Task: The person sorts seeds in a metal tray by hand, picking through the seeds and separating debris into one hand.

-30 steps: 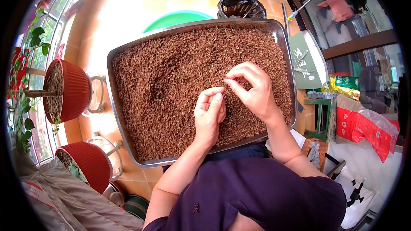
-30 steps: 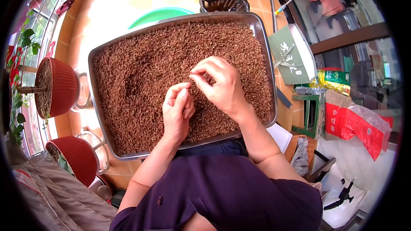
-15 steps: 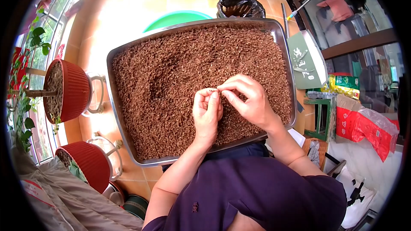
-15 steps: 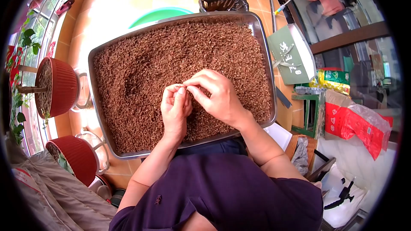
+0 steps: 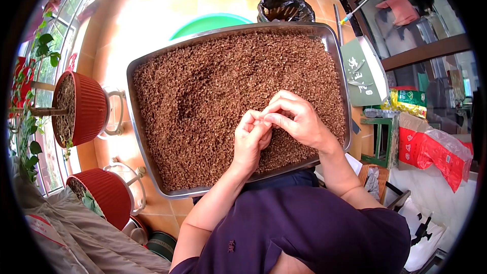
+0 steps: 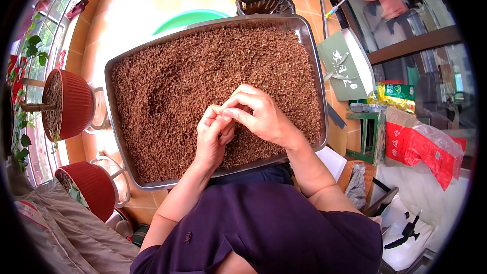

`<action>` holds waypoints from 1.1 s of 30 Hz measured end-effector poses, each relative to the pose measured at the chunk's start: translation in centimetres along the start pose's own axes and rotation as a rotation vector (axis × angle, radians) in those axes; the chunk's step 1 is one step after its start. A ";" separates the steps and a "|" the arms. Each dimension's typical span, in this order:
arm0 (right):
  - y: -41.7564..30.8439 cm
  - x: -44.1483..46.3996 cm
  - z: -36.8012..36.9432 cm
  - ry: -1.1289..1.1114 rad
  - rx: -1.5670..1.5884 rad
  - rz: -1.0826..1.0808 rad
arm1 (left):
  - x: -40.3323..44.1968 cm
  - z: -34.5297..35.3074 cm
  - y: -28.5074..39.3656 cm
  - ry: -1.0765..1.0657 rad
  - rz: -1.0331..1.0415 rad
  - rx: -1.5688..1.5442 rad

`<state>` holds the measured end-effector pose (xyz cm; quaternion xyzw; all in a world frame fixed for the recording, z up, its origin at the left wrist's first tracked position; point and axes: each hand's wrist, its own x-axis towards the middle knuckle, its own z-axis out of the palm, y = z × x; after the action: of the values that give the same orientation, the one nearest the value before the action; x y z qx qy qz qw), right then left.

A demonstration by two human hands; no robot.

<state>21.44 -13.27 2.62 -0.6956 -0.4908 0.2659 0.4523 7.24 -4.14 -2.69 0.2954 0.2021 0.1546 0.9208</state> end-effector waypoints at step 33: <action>0.4 -2.8 0.3 0.282 -0.142 0.052 | -0.5 0.6 0.7 -0.245 0.135 -0.234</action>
<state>20.27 -15.81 1.89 -0.7685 -0.4219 0.1418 0.4596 7.01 -4.09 -1.71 0.2156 0.0488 0.2016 0.9542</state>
